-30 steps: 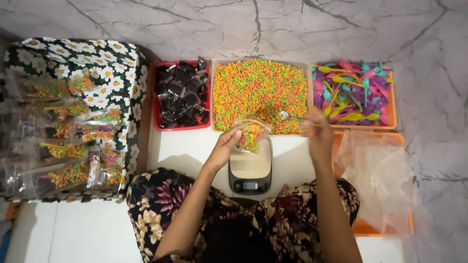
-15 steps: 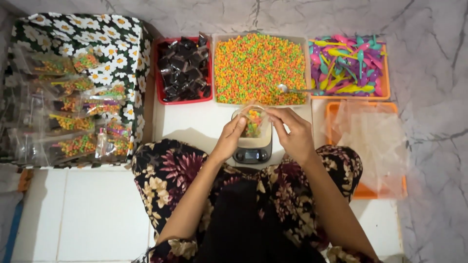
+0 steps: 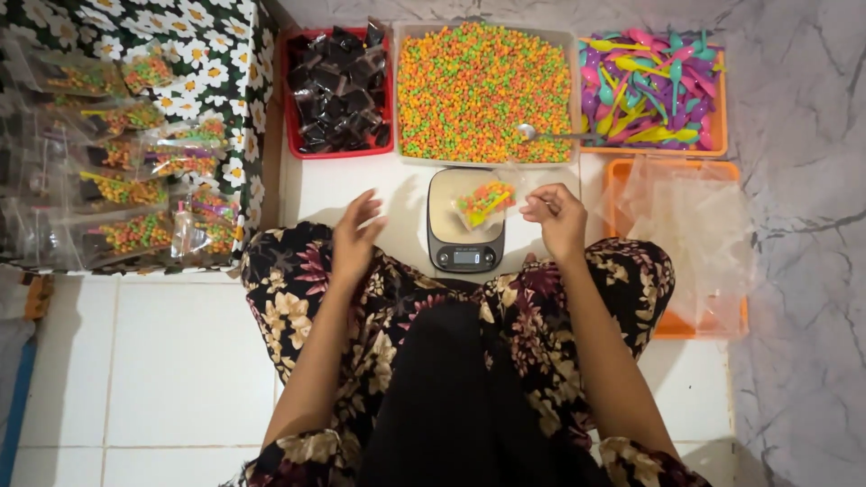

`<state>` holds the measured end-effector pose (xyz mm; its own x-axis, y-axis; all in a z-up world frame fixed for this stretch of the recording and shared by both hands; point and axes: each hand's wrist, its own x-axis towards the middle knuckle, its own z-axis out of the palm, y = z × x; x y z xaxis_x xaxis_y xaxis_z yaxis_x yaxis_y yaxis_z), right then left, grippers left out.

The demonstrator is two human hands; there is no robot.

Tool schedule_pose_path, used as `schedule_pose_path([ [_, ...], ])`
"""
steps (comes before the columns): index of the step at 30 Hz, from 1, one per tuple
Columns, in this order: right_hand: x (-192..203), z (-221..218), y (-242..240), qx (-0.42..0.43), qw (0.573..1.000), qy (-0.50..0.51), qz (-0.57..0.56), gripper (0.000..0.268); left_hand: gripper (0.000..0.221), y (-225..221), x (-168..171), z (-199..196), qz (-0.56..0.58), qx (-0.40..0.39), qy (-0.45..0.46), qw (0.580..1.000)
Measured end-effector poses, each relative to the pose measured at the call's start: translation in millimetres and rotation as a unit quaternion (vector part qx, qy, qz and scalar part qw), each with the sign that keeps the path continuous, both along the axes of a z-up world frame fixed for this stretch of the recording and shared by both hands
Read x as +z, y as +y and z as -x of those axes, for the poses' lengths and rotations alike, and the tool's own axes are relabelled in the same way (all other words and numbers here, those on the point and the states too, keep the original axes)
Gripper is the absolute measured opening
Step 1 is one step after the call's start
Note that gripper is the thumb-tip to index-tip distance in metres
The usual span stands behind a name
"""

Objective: Packaging small multi-colored candies into individual plastic bags, weighing them on a digital scale, and sealing them.

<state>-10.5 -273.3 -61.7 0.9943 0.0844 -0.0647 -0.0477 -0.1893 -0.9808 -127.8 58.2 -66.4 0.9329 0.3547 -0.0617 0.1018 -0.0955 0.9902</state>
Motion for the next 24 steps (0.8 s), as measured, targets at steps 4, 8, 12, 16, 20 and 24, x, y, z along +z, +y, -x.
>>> schedule_pose_path([
  [4,-45.6,-9.0,-0.6,-0.054,0.996,0.073,-0.023,0.010,0.048,18.6,-46.2,7.6,0.079,0.060,0.015,0.995],
  [8,-63.9,-14.2,8.5,-0.080,0.988,0.132,-0.024,0.014,0.051,10.3,-59.7,2.3,0.041,0.020,0.032,0.998],
  [12,-92.6,-19.6,8.4,-0.085,0.979,0.187,-0.004,0.017,0.050,8.9,-75.3,-1.2,0.005,-0.005,0.053,0.999],
  [16,-91.1,-20.4,11.8,-0.094,0.972,0.217,0.019,0.017,0.048,5.6,-56.3,1.8,-0.010,-0.016,0.070,0.997],
  [20,-88.7,-21.2,14.6,-0.088,0.965,0.230,0.093,0.018,0.045,4.7,-59.8,0.7,-0.045,-0.016,0.092,0.995],
  [24,-122.5,-28.0,3.7,-0.077,0.955,0.223,0.181,0.023,0.042,3.1,-60.8,-0.1,-0.089,-0.025,0.108,0.990],
])
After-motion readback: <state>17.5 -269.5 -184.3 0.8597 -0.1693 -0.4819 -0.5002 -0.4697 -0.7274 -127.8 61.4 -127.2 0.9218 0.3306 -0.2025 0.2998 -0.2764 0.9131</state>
